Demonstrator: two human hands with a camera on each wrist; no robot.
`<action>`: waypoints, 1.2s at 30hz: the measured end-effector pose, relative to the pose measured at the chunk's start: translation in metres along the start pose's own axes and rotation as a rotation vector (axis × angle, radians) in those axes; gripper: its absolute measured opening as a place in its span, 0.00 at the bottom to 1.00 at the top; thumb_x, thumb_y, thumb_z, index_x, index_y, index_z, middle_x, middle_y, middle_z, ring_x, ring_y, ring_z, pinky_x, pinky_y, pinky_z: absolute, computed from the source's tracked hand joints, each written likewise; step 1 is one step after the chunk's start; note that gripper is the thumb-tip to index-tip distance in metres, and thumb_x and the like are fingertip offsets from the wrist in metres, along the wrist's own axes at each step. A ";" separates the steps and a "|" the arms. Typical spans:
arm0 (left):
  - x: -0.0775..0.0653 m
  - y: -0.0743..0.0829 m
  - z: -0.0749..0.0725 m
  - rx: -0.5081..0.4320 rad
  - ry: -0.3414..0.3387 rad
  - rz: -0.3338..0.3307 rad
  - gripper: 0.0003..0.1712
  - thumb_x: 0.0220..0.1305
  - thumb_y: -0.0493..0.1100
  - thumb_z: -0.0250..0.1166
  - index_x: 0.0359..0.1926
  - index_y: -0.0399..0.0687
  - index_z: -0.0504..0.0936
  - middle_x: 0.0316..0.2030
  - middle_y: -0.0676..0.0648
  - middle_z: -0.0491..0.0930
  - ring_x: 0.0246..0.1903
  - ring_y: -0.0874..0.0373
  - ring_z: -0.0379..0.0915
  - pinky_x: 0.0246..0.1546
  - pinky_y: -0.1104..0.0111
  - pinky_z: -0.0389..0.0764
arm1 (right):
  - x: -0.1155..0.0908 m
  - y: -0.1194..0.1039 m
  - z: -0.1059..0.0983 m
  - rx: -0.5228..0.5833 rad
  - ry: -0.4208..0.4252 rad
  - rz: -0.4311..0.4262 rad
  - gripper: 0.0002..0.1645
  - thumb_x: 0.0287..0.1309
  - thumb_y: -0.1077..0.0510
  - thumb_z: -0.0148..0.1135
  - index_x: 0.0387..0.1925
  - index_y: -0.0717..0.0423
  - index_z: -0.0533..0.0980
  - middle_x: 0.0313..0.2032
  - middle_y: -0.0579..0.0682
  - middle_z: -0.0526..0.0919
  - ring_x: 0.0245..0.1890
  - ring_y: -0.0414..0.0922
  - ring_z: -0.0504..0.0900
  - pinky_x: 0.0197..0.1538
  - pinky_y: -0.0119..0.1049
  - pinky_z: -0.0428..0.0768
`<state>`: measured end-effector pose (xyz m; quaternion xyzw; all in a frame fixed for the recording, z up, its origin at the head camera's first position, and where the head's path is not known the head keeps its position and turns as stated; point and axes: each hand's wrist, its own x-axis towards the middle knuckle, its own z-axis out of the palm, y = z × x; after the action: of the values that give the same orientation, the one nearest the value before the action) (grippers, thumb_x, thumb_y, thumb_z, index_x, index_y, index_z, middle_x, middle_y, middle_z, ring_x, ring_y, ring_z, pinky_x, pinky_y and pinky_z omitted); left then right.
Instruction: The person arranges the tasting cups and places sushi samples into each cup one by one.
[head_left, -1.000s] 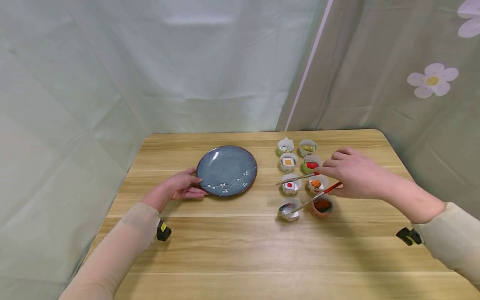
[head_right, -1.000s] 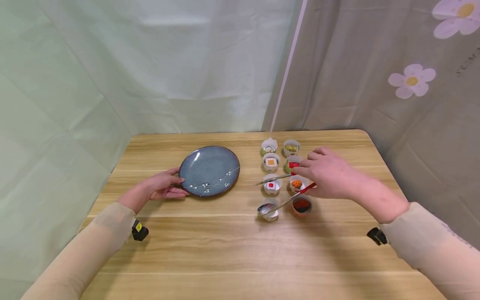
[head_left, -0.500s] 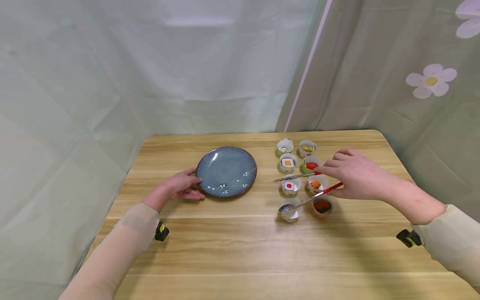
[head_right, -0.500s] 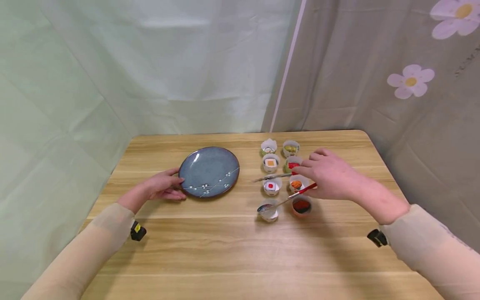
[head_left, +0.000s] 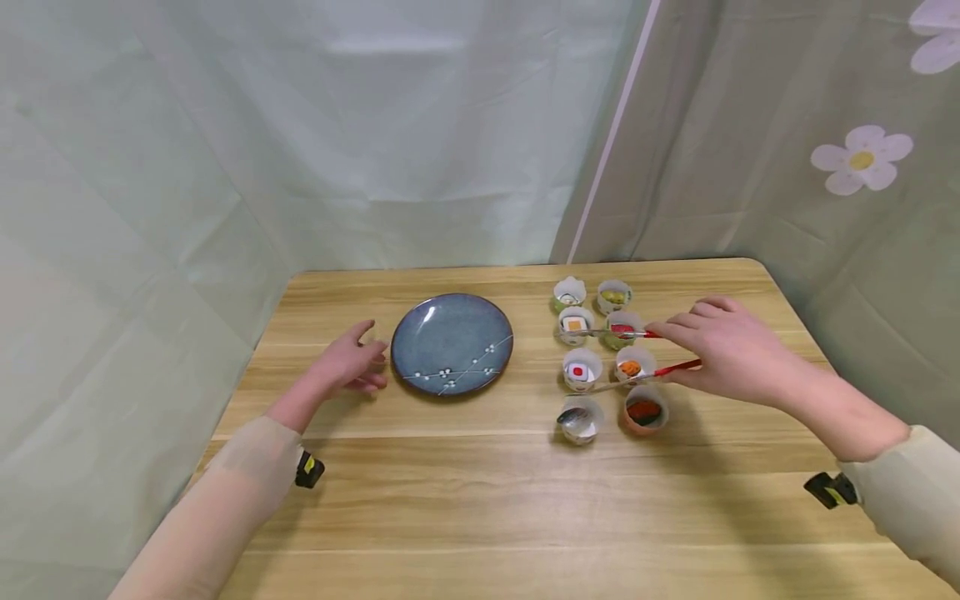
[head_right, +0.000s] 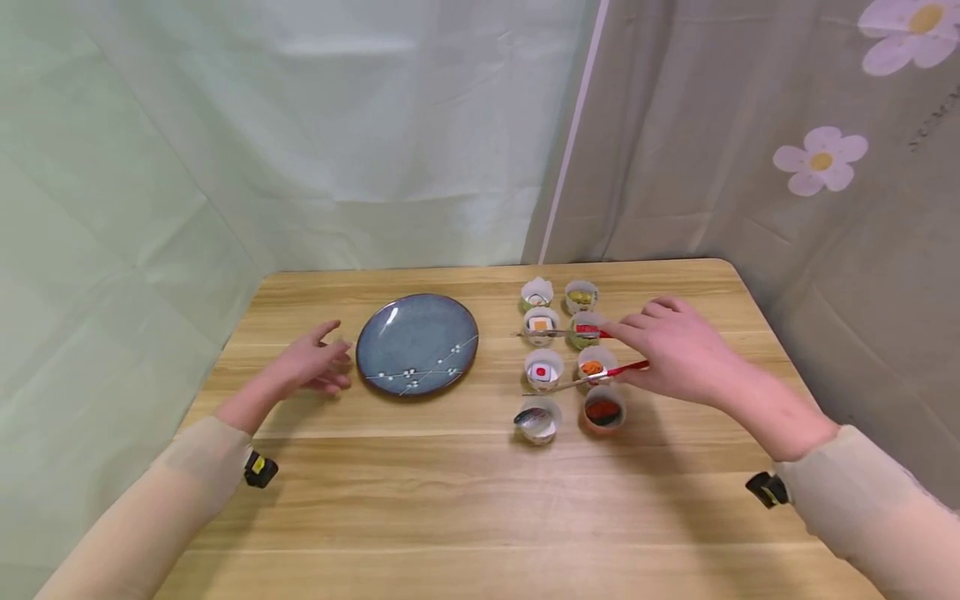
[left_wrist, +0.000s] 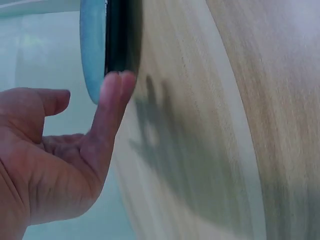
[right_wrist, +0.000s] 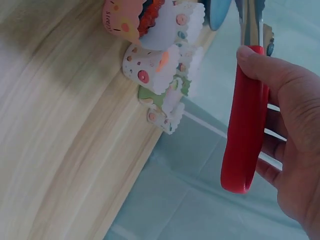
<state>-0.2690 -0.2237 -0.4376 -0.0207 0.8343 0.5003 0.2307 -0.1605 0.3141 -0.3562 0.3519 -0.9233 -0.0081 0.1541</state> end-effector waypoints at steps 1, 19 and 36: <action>-0.001 0.000 -0.001 0.023 0.018 0.024 0.44 0.80 0.48 0.52 0.83 0.50 0.35 0.63 0.25 0.69 0.37 0.42 0.86 0.35 0.54 0.90 | -0.001 0.000 0.000 -0.003 0.000 0.013 0.41 0.41 0.42 0.83 0.57 0.54 0.82 0.44 0.49 0.88 0.42 0.51 0.81 0.55 0.56 0.75; -0.027 0.003 0.009 0.600 0.284 0.356 0.45 0.77 0.63 0.52 0.82 0.45 0.49 0.69 0.26 0.61 0.64 0.28 0.66 0.61 0.34 0.71 | -0.018 -0.005 0.011 -0.012 0.009 0.194 0.35 0.42 0.49 0.81 0.54 0.57 0.82 0.45 0.52 0.86 0.46 0.53 0.83 0.58 0.58 0.74; -0.030 -0.013 0.025 0.790 0.359 0.464 0.42 0.77 0.63 0.52 0.80 0.42 0.56 0.72 0.29 0.60 0.67 0.27 0.61 0.68 0.35 0.64 | -0.034 -0.003 0.024 0.072 -0.079 0.494 0.32 0.50 0.42 0.79 0.50 0.57 0.81 0.37 0.52 0.84 0.38 0.52 0.82 0.53 0.60 0.73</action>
<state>-0.2301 -0.2154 -0.4463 0.1692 0.9694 0.1725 -0.0440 -0.1420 0.3321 -0.3891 0.1202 -0.9862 0.0491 0.1024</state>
